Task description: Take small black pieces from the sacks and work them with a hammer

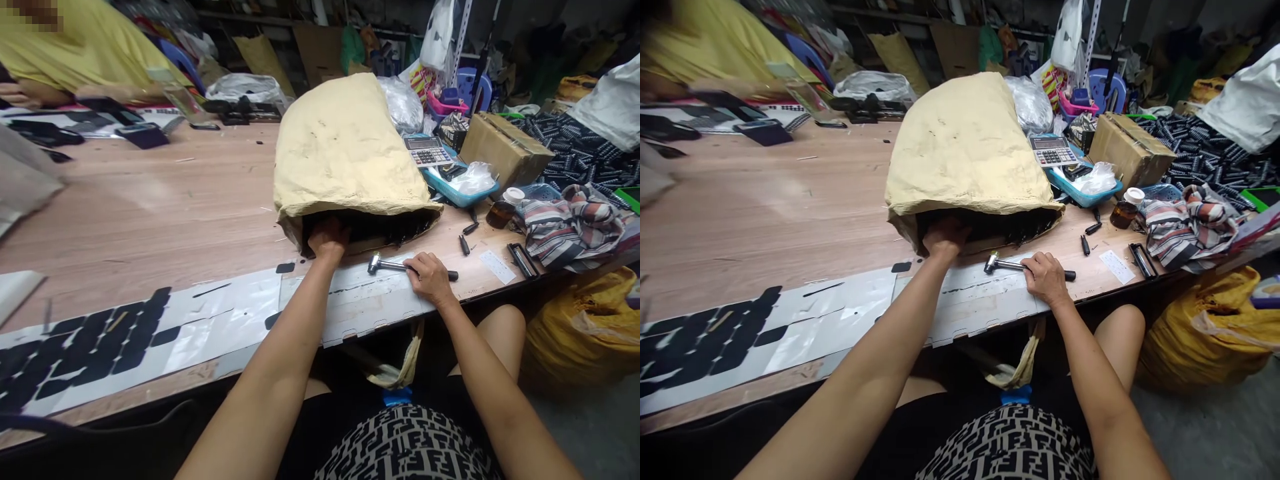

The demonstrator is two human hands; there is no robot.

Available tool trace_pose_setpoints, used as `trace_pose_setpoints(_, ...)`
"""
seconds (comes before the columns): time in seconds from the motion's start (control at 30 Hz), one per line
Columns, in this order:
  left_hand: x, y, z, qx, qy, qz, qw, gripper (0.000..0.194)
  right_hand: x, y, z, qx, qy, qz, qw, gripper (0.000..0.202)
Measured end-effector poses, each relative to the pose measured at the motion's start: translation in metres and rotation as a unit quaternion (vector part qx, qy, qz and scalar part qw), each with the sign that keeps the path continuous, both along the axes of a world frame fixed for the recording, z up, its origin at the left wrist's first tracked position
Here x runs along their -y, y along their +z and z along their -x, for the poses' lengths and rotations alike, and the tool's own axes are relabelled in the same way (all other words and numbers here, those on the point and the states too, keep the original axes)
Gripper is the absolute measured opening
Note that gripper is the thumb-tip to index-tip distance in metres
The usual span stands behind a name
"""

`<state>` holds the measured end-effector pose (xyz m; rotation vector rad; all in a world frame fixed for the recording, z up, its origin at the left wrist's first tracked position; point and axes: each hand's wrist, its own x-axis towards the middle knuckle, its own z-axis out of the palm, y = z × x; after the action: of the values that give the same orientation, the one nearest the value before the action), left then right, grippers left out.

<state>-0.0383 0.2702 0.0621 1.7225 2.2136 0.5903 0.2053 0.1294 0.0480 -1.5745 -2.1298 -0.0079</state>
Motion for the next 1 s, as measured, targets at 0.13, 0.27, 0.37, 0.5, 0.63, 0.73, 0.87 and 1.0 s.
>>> trace_pose_setpoints(0.13,0.019,0.009,0.011,0.083,0.012,-0.041,0.996,0.034,0.0,0.0,0.0,-0.005,-0.001,0.003,1.0,0.02)
trace_pose_setpoints(0.27,0.069,0.017,0.025,0.198,-0.064,-0.062,0.976,0.03,0.0,0.0,0.0,0.013,-0.002,0.012,1.0,0.02)
trace_pose_setpoints(0.37,0.111,0.009,0.026,0.235,-0.217,-0.058,0.946,0.026,0.0,0.0,0.0,0.035,-0.007,0.016,0.999,0.022)
trace_pose_setpoints(0.5,0.14,-0.015,0.012,0.164,-0.315,-0.079,0.932,0.019,0.0,-0.001,-0.001,0.051,-0.021,0.005,0.998,0.026)
trace_pose_setpoints(0.63,0.143,-0.031,0.0,0.116,-0.301,-0.103,0.941,0.024,0.0,-0.002,-0.002,0.049,-0.021,-0.027,0.998,0.028)
trace_pose_setpoints(0.73,0.14,-0.032,0.0,0.12,-0.311,-0.103,0.937,0.025,0.002,0.0,-0.003,0.037,-0.019,-0.033,0.999,0.029)
trace_pose_setpoints(0.87,0.138,-0.031,0.002,0.139,-0.302,-0.092,0.938,0.021,0.011,0.012,-0.006,-0.011,-0.008,-0.026,1.0,0.03)
trace_pose_setpoints(1.0,0.136,-0.033,0.002,0.155,-0.292,-0.088,0.94,0.02,0.025,0.03,-0.014,-0.103,0.041,-0.019,0.994,0.029)
